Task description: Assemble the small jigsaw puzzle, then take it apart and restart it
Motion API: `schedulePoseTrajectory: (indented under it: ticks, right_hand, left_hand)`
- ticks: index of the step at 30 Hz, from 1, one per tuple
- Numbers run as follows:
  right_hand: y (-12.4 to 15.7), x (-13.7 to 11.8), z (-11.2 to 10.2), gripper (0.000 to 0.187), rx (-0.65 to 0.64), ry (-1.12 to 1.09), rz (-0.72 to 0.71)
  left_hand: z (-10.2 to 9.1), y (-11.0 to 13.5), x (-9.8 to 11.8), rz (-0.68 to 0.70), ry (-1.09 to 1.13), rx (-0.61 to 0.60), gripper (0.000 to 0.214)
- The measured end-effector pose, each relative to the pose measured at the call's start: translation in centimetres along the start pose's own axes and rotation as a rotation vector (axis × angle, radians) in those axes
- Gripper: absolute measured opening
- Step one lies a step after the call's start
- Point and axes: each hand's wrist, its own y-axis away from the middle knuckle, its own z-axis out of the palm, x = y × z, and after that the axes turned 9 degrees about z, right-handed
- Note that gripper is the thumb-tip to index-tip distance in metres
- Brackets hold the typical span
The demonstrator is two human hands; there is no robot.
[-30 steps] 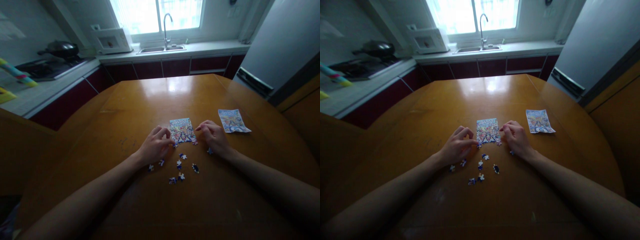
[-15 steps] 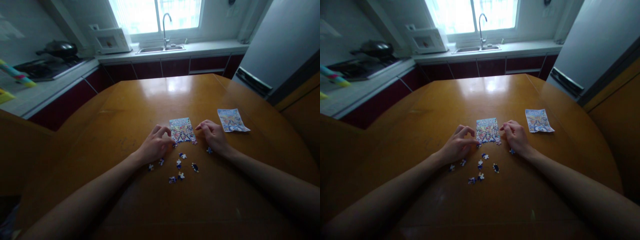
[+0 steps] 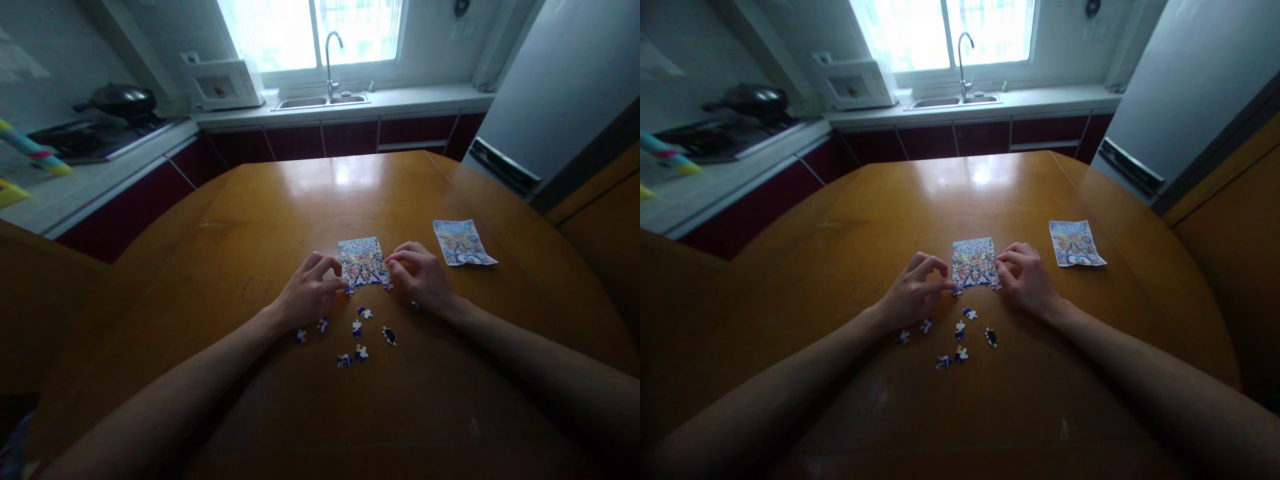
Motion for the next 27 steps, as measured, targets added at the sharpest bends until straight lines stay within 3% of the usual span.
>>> schedulePoseTrajectory:
  ticks: [4, 7, 11, 27]
  right_hand:
    - [1.3, -2.0, 0.1, 0.010, -0.146, 0.192, -0.248]
    - [2.3, -3.3, 0.6, 0.013, -0.294, 0.306, -0.335]
    - [3.0, -3.9, 1.2, 0.018, -0.377, 0.384, -0.333]
    - [2.9, -3.7, 0.9, 0.011, -0.400, 0.366, -0.318]
  left_hand:
    - [0.2, 0.1, -0.1, -0.005, 0.011, -0.004, 0.036]
    - [0.1, 0.0, 0.0, -0.003, 0.019, 0.005, 0.034]
    - [-0.1, -0.2, 0.3, -0.008, 0.033, -0.023, 0.030]
    - [-0.1, -0.4, 0.5, -0.011, 0.011, -0.083, 0.035]
